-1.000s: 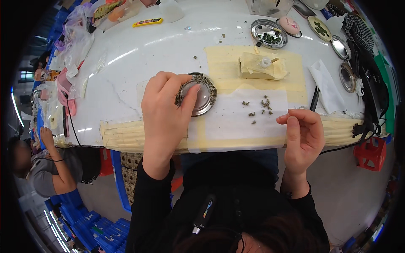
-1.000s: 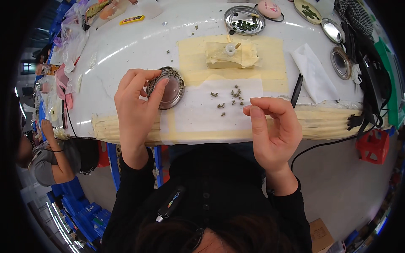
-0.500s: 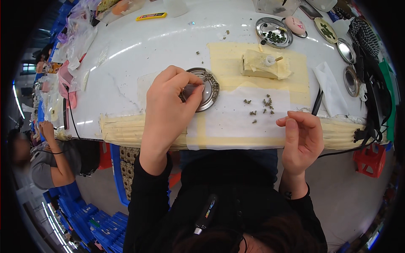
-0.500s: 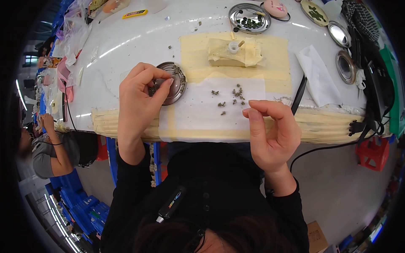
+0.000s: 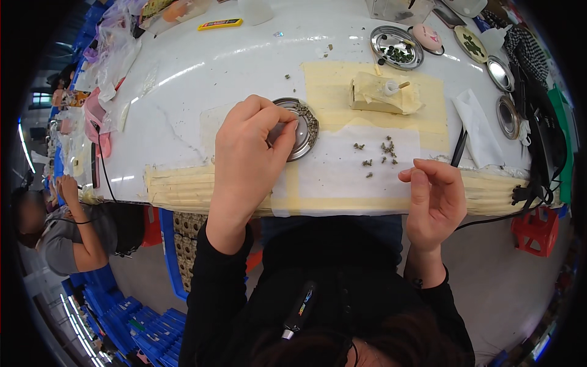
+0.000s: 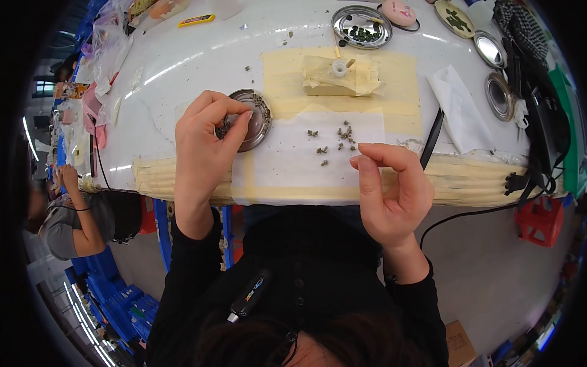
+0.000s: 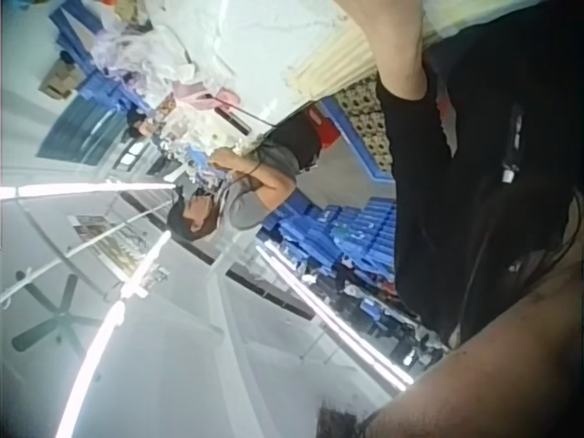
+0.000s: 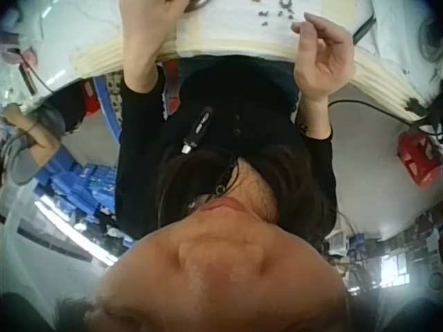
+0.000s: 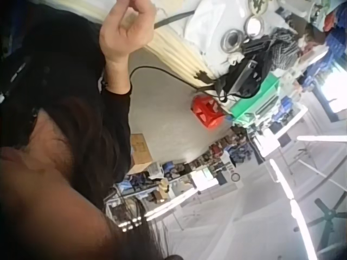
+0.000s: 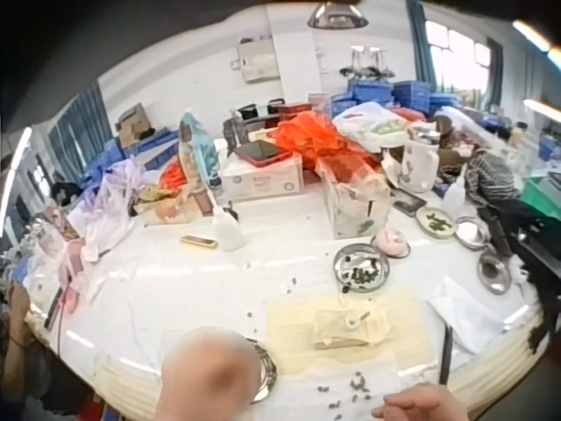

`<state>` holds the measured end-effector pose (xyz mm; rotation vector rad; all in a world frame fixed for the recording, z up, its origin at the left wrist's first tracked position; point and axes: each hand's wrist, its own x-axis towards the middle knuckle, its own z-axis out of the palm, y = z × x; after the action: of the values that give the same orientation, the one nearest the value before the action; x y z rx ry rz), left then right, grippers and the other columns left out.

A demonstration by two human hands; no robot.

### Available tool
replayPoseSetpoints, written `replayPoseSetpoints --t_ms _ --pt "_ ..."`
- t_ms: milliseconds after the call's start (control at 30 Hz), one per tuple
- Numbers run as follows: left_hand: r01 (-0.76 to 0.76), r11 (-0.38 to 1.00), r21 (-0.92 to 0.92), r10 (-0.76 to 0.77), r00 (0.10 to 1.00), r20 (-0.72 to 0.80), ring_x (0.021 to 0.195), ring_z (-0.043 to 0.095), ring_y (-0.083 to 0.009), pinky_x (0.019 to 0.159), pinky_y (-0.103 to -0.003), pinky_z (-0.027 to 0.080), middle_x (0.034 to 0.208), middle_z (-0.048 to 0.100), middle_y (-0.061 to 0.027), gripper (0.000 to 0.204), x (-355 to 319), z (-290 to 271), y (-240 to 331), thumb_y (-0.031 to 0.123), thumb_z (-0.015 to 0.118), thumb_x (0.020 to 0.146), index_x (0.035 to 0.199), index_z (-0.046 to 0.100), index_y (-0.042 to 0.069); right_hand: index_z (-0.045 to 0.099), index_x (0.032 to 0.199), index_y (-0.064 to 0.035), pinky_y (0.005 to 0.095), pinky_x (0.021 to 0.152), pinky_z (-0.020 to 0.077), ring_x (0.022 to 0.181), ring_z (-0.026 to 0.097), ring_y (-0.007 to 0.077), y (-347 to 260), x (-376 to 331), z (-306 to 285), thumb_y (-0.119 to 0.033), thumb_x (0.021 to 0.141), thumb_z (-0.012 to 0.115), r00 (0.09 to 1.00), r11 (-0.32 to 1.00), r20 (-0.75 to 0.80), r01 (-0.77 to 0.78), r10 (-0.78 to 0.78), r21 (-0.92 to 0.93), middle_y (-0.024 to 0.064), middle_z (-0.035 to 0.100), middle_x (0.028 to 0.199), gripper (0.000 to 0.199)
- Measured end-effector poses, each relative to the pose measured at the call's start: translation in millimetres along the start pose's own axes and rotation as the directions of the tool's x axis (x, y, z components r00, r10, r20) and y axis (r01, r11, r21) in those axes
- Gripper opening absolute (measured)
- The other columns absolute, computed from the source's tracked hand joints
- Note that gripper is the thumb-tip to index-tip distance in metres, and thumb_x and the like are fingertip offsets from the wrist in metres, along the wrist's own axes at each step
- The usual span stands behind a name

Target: Assembling or inspecting tiny mechanical components at a workbench.

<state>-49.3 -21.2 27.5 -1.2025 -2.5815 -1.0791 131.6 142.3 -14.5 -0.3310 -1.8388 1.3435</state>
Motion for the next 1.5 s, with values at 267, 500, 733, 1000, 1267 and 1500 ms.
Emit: replayPoseSetpoints --t_ms 267,500,733,1000,1267,1500 --pt "0.149 0.680 -0.718 -0.122 0.989 0.089 0.073 0.050 -0.0066 0.063 -0.021 0.038 0.084 0.062 -0.0025 0.009 -20.5 -1.5 22.7 -0.003 0.070 0.082 0.091 0.071 -0.001 0.069 0.095 0.0008 0.0271 0.058 0.0494 0.065 0.063 0.0194 -23.2 16.7 20.4 0.009 0.074 0.072 0.955 0.950 0.140 0.279 -0.260 -0.140 0.0096 0.065 0.081 0.022" --pt "0.433 0.179 -0.883 -0.110 0.901 0.420 0.071 0.049 -0.0018 0.062 -0.017 0.036 0.082 0.062 0.0018 0.010 -30.0 1.8 30.3 0.004 0.065 0.092 0.100 0.067 -0.001 0.072 0.097 -0.0028 0.0274 0.054 0.0486 0.064 0.061 0.0179 -29.8 26.7 43.8 0.005 0.071 0.077 0.918 0.917 0.135 0.387 -0.373 -0.097 0.0071 0.064 0.080 0.028" --pt "0.441 0.165 -0.882 -0.179 0.893 0.413 0.068 0.050 -0.0002 0.057 -0.015 0.036 0.081 0.064 0.0016 0.012 -38.7 10.0 31.6 0.005 0.064 0.093 0.103 0.066 -0.002 0.072 0.095 -0.0024 0.0275 0.054 0.0486 0.065 0.061 0.0187 -30.5 26.7 38.9 0.004 0.071 0.078 0.920 0.917 0.180 0.374 -0.348 -0.139 0.0072 0.063 0.080 0.025" --pt "0.360 0.306 -0.881 -0.173 0.932 0.320 0.066 0.054 -0.0034 0.056 -0.017 0.042 0.084 0.066 -0.0021 0.011 -40.0 7.8 37.8 0.002 0.066 0.091 0.099 0.069 -0.003 0.072 0.100 -0.0023 0.0285 0.055 0.0493 0.068 0.062 0.0190 -27.2 25.8 38.4 0.007 0.070 0.075 0.877 0.857 0.187 0.475 -0.443 -0.201 0.0073 0.063 0.080 0.032" --pt "0.476 0.130 -0.870 -0.101 0.879 0.466 0.064 0.054 -0.0032 0.054 -0.017 0.042 0.081 0.065 -0.0023 0.009 -41.3 12.4 26.7 0.002 0.069 0.088 0.096 0.069 -0.002 0.073 0.107 -0.0051 0.0251 0.059 0.0475 0.071 0.057 0.0147 -36.6 24.4 26.8 0.011 0.073 0.070 0.924 0.986 0.352 0.166 -0.148 -0.023 0.0056 0.057 0.086 0.039" --pt "0.353 0.199 -0.914 -0.068 0.936 0.346 0.067 0.056 -0.0048 0.057 -0.018 0.043 0.087 0.064 -0.0045 0.009 -43.0 14.7 28.0 -0.002 0.069 0.086 0.095 0.069 -0.003 0.071 0.099 -0.0022 0.0257 0.063 0.0458 0.076 0.058 0.0162 -35.2 25.8 28.5 0.010 0.077 0.070 0.943 0.990 0.300 0.141 -0.142 0.027 0.0077 0.060 0.086 0.025"
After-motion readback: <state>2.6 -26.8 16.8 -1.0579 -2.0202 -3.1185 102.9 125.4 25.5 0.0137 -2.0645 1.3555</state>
